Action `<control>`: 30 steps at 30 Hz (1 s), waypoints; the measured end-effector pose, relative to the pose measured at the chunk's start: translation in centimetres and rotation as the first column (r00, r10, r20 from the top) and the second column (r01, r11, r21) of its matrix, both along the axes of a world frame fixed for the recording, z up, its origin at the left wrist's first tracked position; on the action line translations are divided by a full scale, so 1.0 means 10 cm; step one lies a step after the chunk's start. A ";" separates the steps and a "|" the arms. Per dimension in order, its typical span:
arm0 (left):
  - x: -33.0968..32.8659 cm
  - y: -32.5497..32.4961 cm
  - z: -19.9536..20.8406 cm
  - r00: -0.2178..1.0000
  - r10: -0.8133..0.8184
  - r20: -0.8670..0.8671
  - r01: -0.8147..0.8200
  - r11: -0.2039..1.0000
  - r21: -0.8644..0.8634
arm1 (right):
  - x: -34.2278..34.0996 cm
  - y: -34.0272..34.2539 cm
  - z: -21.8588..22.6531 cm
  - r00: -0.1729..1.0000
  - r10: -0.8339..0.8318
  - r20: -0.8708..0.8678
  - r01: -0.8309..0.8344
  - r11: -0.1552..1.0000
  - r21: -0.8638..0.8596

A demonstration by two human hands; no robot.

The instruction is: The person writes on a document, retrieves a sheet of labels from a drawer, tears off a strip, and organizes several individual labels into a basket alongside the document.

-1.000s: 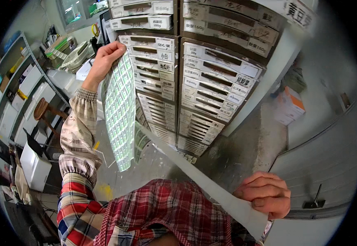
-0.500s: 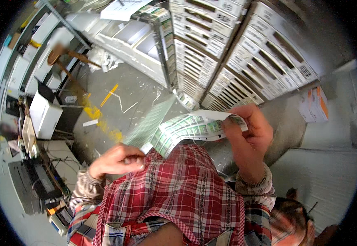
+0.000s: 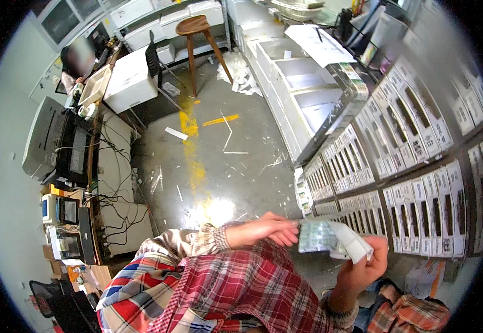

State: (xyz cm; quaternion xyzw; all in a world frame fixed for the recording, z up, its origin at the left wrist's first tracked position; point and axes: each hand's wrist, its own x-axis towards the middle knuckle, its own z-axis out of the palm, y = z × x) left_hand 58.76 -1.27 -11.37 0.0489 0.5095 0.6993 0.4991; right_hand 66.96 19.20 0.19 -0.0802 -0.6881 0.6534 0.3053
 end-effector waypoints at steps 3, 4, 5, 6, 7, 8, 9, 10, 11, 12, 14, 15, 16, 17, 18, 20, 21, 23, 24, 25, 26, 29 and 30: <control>0.02 0.15 -0.05 0.972 0.183 0.148 -0.200 0.974 0.108 | 0.05 -0.02 0.03 0.997 -0.065 -0.029 0.067 0.993 0.098; 0.00 0.20 -0.05 0.963 0.192 0.189 -0.217 0.968 0.123 | 0.09 0.08 -0.02 0.999 -0.023 -0.023 0.025 0.998 0.056; -0.01 0.25 -0.03 0.954 0.193 0.231 -0.229 0.964 0.138 | 0.11 0.06 0.01 0.998 -0.063 -0.029 0.064 0.998 0.027; -0.03 0.28 0.01 0.942 0.195 0.273 -0.243 0.958 0.152 | 0.12 0.03 0.08 0.994 -0.102 -0.033 0.102 0.995 -0.003; -0.02 0.32 0.06 0.953 0.150 0.263 -0.190 0.973 0.131 | 0.14 0.02 0.12 0.990 -0.137 -0.035 0.136 0.990 -0.033; -0.02 0.39 0.03 0.953 0.187 0.237 -0.222 0.966 0.133 | 0.17 0.06 0.10 0.983 -0.181 -0.023 0.183 0.979 0.086; -0.01 0.51 -0.01 0.951 0.225 0.213 -0.256 0.957 0.134 | 0.20 0.11 0.09 0.973 -0.231 -0.015 0.229 0.952 0.202; -0.07 0.55 -0.19 0.973 0.207 0.098 -0.215 0.974 0.077 | 0.28 0.17 0.10 0.989 -0.148 0.026 0.145 0.985 0.098; -0.11 0.54 -0.13 0.966 0.250 0.061 -0.255 0.962 0.097 | 0.39 0.28 0.07 0.995 -0.077 0.062 0.078 0.997 -0.008; -0.14 0.50 -0.01 0.953 0.301 0.022 -0.301 0.946 0.119 | 0.52 0.42 0.01 0.967 -0.219 0.128 0.175 0.943 0.284; -0.20 0.50 0.06 0.919 0.390 -0.053 -0.372 0.905 0.207 | 0.72 0.72 -0.04 0.841 -0.531 0.106 0.251 0.555 0.793; -0.23 0.47 0.08 0.901 0.419 -0.111 -0.383 0.890 0.248 | 0.73 0.85 -0.08 0.896 -0.400 0.191 0.264 0.827 0.497; -0.26 0.42 0.18 0.892 0.422 -0.164 -0.367 0.886 0.282 | 0.78 0.93 -0.09 0.937 -0.267 0.225 0.246 0.962 0.119; -0.27 0.36 0.25 0.880 0.431 -0.202 -0.356 0.877 0.323 | 0.85 1.05 -0.09 0.970 -0.132 0.205 0.184 0.947 -0.264; -0.30 0.30 0.27 0.832 0.438 -0.340 -0.338 0.886 0.316 | 0.84 1.48 -0.50 0.859 -0.254 0.444 0.112 0.940 0.322; -0.30 0.24 0.37 0.782 0.428 -0.453 -0.339 0.902 0.266 | 0.60 1.31 -0.35 0.841 -0.348 0.414 0.037 0.800 0.599; -0.27 0.17 0.58 0.767 0.385 -0.513 -0.379 0.917 0.123 | 0.34 1.11 -0.28 0.893 -0.270 0.361 -0.012 0.786 0.618; -0.22 0.05 0.75 0.732 0.406 -0.548 -0.418 0.902 0.110 | -0.13 0.76 -0.05 0.875 -0.038 0.482 -0.286 0.763 0.580; -0.15 0.01 0.86 0.734 0.408 -0.542 -0.409 0.904 0.126 | -0.31 0.62 0.02 0.888 0.150 0.435 -0.410 0.686 0.601; -0.15 0.02 0.96 0.724 0.416 -0.551 -0.410 0.901 0.142 | -0.44 0.48 0.04 0.882 0.212 0.420 -0.460 0.578 0.674; -0.10 0.07 1.01 0.735 0.426 -0.528 -0.415 0.898 0.147 | -0.52 0.37 0.02 0.869 0.311 0.384 -0.494 0.567 0.659; -0.12 0.07 1.04 0.741 0.454 -0.495 -0.443 0.884 0.148 | -0.69 0.26 0.04 0.752 0.436 0.495 -0.659 0.527 0.537; -0.12 0.03 1.00 0.737 0.449 -0.505 -0.438 0.886 0.149 | -0.71 0.23 0.05 0.688 0.455 0.565 -0.722 0.506 0.472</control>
